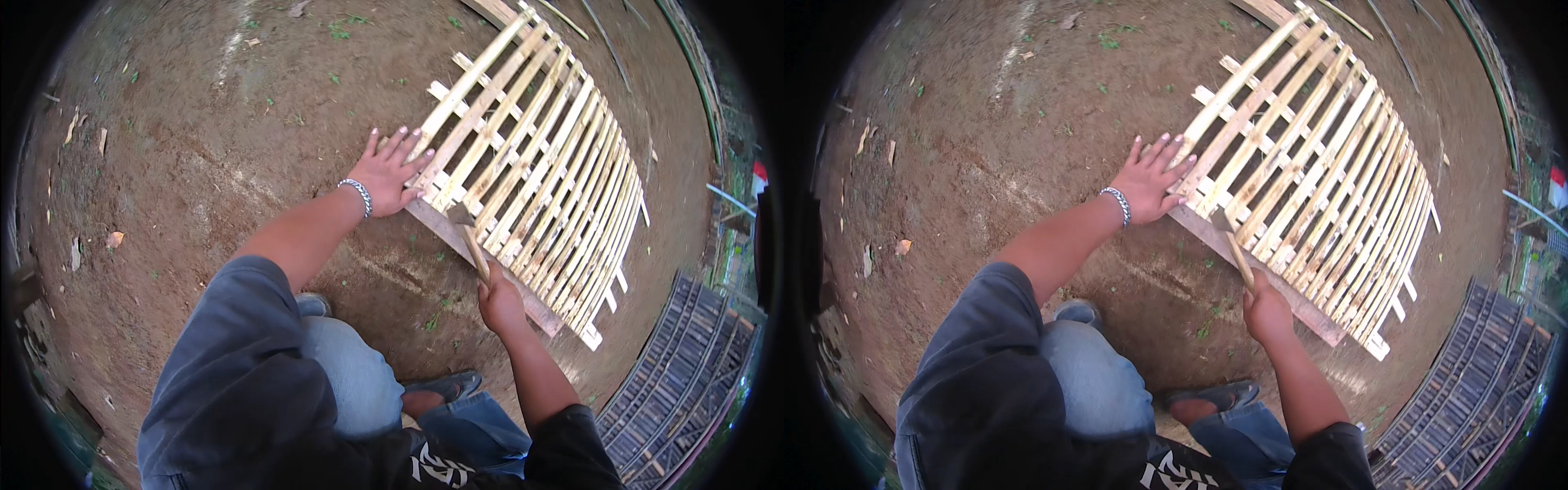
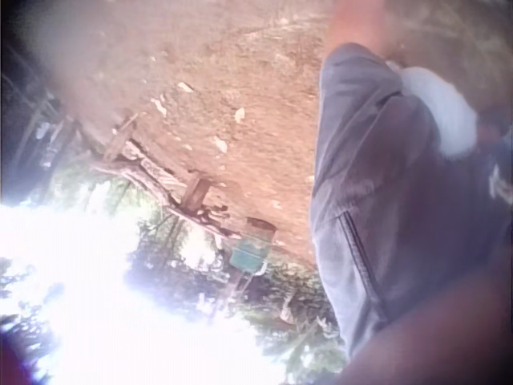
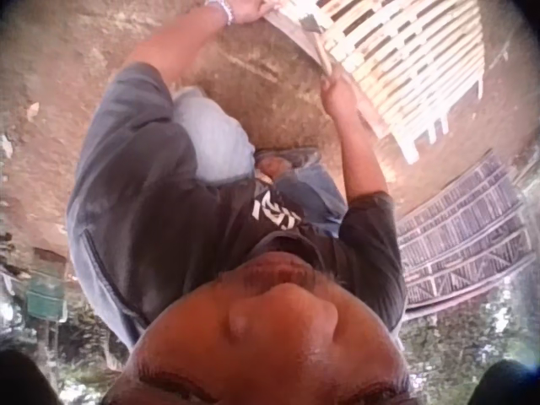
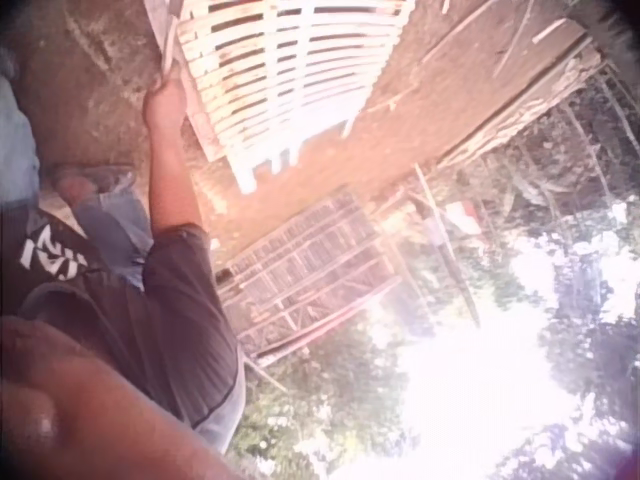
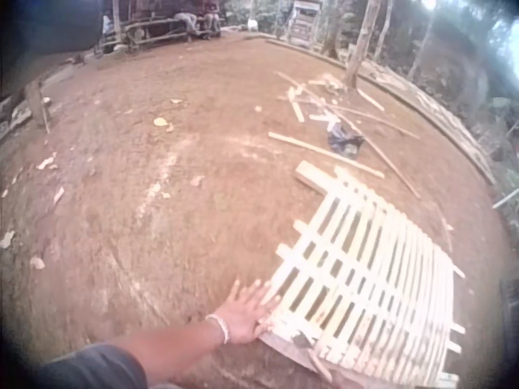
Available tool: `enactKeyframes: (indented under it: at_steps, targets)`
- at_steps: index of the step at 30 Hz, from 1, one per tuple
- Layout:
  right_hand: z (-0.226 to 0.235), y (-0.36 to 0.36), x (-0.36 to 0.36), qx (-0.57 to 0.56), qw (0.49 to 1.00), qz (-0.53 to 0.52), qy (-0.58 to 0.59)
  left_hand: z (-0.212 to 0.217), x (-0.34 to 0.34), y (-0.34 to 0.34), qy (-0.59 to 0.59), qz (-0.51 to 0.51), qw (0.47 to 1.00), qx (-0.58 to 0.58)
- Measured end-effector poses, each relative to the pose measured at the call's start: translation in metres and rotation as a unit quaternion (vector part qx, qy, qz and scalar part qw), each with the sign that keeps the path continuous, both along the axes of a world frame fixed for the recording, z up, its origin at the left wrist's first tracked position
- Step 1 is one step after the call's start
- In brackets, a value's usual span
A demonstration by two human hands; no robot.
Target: The person is assembling a wooden lattice structure on the ground. They use a hammer to drive nails into the wooden slats, securing them to a base frame. The person repeatedly positions the slats and strikes the nails to fasten the components together.
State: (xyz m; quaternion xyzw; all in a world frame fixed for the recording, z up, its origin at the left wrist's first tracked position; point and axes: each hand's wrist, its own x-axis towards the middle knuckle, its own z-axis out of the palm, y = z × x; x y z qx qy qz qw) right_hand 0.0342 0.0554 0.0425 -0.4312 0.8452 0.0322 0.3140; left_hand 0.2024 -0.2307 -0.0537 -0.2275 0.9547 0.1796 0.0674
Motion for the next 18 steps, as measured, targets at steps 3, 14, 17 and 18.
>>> enactKeyframes:
  at_steps: [3,14,17,18]
  targets:
    - [0.01,0.021,0.007,-0.04,0.996,-0.075,-0.013,0.005,0.0,-0.004,-0.024,-0.003,1.0,0.002]
    - [0.01,0.152,0.04,-0.069,0.969,-0.235,-0.035,0.007,-0.037,-0.005,0.048,-0.098,0.993,-0.043]
    - [0.011,0.146,0.058,-0.085,0.952,-0.287,-0.069,0.01,-0.063,-0.007,0.04,-0.167,0.983,-0.062]
    - [0.008,0.145,0.062,-0.085,0.949,-0.294,-0.073,0.016,-0.07,-0.006,0.03,-0.197,0.979,-0.045]
